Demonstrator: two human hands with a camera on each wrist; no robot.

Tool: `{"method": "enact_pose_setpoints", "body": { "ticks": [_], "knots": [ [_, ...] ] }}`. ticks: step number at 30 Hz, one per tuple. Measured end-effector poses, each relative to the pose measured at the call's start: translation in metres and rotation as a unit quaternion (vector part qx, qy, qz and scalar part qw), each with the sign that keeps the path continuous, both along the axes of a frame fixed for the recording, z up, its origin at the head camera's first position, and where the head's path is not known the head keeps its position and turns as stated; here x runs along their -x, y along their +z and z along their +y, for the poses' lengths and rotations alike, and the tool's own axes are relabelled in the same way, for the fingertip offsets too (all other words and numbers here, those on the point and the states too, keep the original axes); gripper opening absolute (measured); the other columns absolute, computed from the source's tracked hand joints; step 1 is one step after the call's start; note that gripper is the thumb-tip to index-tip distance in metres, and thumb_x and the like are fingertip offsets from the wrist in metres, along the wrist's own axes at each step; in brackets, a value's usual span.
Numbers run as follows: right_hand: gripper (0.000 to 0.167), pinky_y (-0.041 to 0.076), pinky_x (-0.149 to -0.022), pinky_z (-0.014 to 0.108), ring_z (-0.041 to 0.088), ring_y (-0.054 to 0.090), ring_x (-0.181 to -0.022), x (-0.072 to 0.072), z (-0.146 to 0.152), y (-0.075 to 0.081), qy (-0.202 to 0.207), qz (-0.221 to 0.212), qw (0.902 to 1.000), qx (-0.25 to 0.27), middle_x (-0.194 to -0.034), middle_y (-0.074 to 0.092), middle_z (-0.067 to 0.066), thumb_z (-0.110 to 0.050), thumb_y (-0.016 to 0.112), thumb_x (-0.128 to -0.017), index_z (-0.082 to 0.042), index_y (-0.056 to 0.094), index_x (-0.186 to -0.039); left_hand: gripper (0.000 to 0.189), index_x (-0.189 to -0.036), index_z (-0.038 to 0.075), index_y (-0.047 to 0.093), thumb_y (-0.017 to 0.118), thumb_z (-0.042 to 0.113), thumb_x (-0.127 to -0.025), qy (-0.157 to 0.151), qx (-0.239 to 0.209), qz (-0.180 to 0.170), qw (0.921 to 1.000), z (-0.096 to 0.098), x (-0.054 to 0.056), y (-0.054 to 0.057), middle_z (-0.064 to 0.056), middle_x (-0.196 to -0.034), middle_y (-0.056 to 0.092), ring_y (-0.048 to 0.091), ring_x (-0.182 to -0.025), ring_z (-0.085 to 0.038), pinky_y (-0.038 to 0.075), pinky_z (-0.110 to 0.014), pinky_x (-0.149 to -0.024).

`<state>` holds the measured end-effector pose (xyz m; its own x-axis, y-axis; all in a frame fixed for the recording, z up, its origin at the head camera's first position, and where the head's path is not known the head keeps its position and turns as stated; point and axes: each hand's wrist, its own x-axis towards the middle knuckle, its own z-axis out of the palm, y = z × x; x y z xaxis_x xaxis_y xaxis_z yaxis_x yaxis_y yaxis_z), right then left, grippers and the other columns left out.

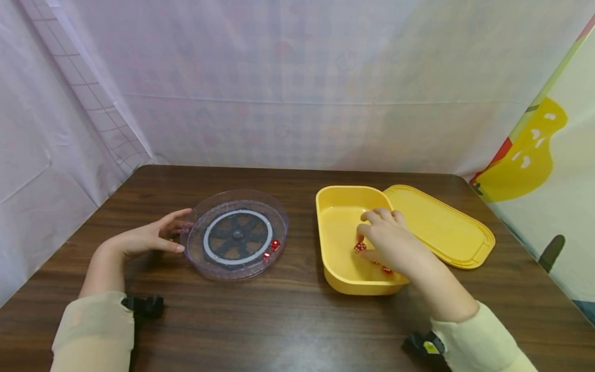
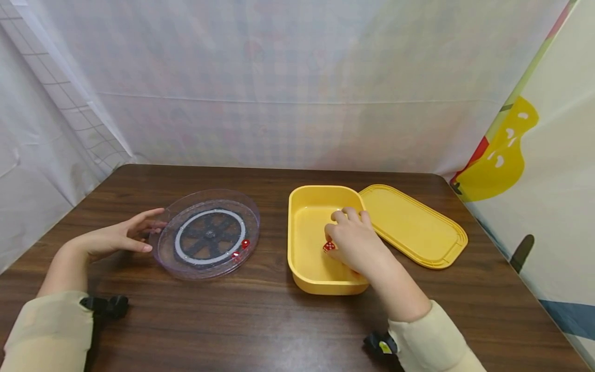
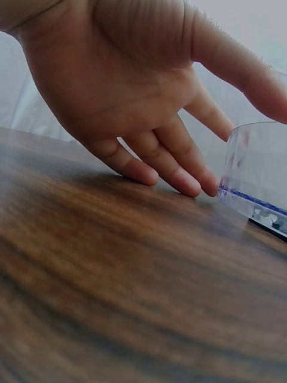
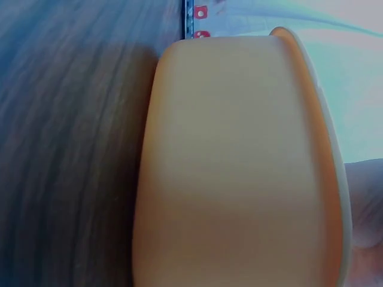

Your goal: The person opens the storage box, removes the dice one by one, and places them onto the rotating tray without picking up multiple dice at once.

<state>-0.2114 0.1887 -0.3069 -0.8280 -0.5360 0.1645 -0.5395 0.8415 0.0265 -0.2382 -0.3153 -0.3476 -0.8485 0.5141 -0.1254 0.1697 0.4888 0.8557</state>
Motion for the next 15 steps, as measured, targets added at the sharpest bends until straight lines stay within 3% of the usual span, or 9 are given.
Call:
{"method": "enact_pose_setpoints", "body": {
  "ticks": [15],
  "knots": [
    [0.016,0.025,-0.093,0.060,0.041,0.040,-0.118,-0.003,-0.016,0.013,0.010,0.003,0.9999,0.007,-0.120,0.057,0.017,-0.027,0.079,-0.080,-0.019,0.066,-0.085,0.089,-0.151,0.001,0.008,0.070,0.011,-0.087,-0.006,-0.008,0.004,0.9999,0.000,0.001,-0.001,-0.035,-0.144,0.028,0.021,-0.132,-0.054,0.028,-0.063,-0.097]
  ]
}}
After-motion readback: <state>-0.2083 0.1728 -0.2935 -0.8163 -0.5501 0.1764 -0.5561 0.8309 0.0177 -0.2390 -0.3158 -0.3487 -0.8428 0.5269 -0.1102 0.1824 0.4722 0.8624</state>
